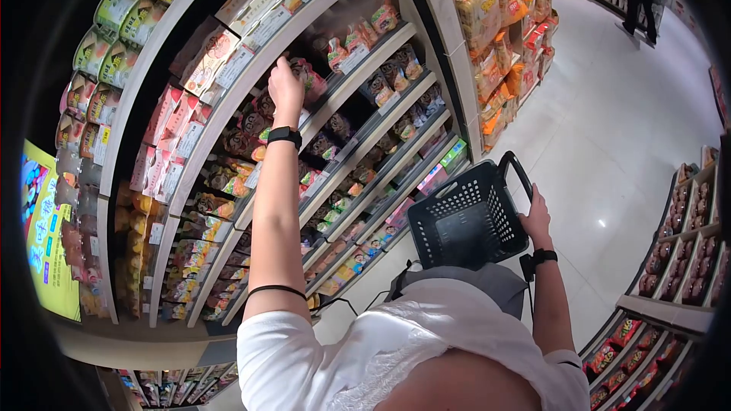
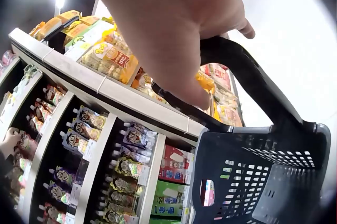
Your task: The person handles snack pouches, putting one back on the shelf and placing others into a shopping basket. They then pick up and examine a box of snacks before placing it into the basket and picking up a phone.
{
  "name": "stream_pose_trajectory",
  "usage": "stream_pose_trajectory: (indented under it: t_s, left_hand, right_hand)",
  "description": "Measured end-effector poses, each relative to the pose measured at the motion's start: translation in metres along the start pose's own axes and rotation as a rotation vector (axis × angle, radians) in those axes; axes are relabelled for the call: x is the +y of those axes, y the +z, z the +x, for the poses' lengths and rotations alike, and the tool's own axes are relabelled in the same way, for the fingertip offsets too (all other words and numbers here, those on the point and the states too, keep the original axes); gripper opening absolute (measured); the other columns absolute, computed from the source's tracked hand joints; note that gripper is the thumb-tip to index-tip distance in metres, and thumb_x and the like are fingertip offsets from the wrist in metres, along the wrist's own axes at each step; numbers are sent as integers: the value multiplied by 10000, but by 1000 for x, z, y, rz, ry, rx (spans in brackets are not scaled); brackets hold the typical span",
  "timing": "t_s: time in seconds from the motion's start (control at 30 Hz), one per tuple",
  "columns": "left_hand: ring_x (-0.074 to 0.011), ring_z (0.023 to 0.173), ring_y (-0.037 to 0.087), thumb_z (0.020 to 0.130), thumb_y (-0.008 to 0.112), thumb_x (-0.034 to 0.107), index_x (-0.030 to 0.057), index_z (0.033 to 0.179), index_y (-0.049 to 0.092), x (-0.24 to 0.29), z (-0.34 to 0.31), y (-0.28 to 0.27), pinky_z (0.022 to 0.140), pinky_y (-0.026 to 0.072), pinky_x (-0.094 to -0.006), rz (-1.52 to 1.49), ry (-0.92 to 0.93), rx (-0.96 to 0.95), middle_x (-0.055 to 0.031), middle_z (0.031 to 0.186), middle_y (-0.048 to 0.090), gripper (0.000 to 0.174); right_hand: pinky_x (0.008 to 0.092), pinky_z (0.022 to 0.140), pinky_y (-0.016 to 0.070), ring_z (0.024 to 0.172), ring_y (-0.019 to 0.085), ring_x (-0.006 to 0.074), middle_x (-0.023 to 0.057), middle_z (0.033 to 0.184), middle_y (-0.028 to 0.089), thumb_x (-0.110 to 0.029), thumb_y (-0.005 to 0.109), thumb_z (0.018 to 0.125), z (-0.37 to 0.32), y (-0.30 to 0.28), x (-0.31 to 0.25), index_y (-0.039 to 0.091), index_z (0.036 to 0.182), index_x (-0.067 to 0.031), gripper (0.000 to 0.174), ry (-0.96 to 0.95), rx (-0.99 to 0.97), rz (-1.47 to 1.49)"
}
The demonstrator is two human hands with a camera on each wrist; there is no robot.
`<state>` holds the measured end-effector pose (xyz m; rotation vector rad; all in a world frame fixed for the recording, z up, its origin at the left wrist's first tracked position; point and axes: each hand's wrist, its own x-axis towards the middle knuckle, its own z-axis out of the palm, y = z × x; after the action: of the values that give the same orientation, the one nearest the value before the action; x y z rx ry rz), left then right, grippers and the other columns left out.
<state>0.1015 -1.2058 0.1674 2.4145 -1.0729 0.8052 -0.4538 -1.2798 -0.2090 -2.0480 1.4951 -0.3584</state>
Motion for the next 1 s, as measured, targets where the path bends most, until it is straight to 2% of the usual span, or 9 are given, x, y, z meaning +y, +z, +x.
stream_pose_trajectory:
  t_s: [0.13,0.23,0.37,0.47,0.53,0.6,0.7,0.87,1.0]
  left_hand:
    - [-446,1240,491,775,656,25,35,1283,523,54,-24,-7,1013,423,-520,76,94,123,-263,1298,537,525]
    - [-452,1308,402,769,620,-14,-30,1322,463,72,-39,26,1124,316,-520,-173,398,264,-277,1395,415,575]
    - [-459,1320,389,799,655,53,-111,1367,369,86,-27,72,1136,308,-485,-369,255,102,-319,1376,419,657]
    - [-465,1365,362,738,790,231,-173,1397,287,80,11,96,1129,328,-447,-386,-146,48,-374,1420,373,922]
    - [-448,1282,482,691,828,216,-181,1325,396,82,34,95,1057,421,-445,-382,-398,-85,-387,1344,465,864]
    - [-279,669,674,656,857,192,-107,736,677,62,52,113,661,528,-398,-468,-471,-111,-175,754,702,358]
    - [-166,598,601,720,843,217,-96,719,704,24,63,156,560,442,-339,-898,-553,-190,-84,703,678,342]
    - [-352,866,715,643,864,557,-119,825,717,48,55,133,807,537,-426,-303,-550,-124,-257,878,724,716]
    - [-391,892,719,649,803,654,-93,829,730,55,53,140,826,545,-441,-171,-493,-28,-272,892,722,772]
  right_hand:
    - [490,918,503,1116,586,416,218,1247,569,-39,681,825,18,-6,20,317,1498,-152,774,100,-41,92]
    - [517,781,506,919,635,434,232,995,640,7,498,915,27,2,41,456,1345,-84,442,68,195,97]
    - [510,783,505,946,631,422,217,1029,637,0,491,928,37,-15,56,449,1351,-109,438,132,187,92]
    - [513,766,507,916,634,417,203,1014,629,5,517,912,39,-21,73,460,1332,-118,441,130,231,59]
    - [508,772,505,927,629,415,194,1003,625,11,523,911,45,-24,79,460,1339,-128,455,117,241,77]
    - [505,781,502,937,623,415,192,1003,621,15,539,903,50,-28,83,463,1340,-127,466,63,259,112]
    - [502,793,501,963,616,416,193,1028,619,18,538,906,55,-28,85,475,1328,-123,449,82,266,86]
    - [491,805,502,968,618,405,186,1025,620,16,527,910,54,-32,81,480,1324,-122,439,75,276,85]
    - [482,807,505,967,620,402,180,1030,624,20,542,900,57,-32,74,489,1320,-129,449,124,246,43]
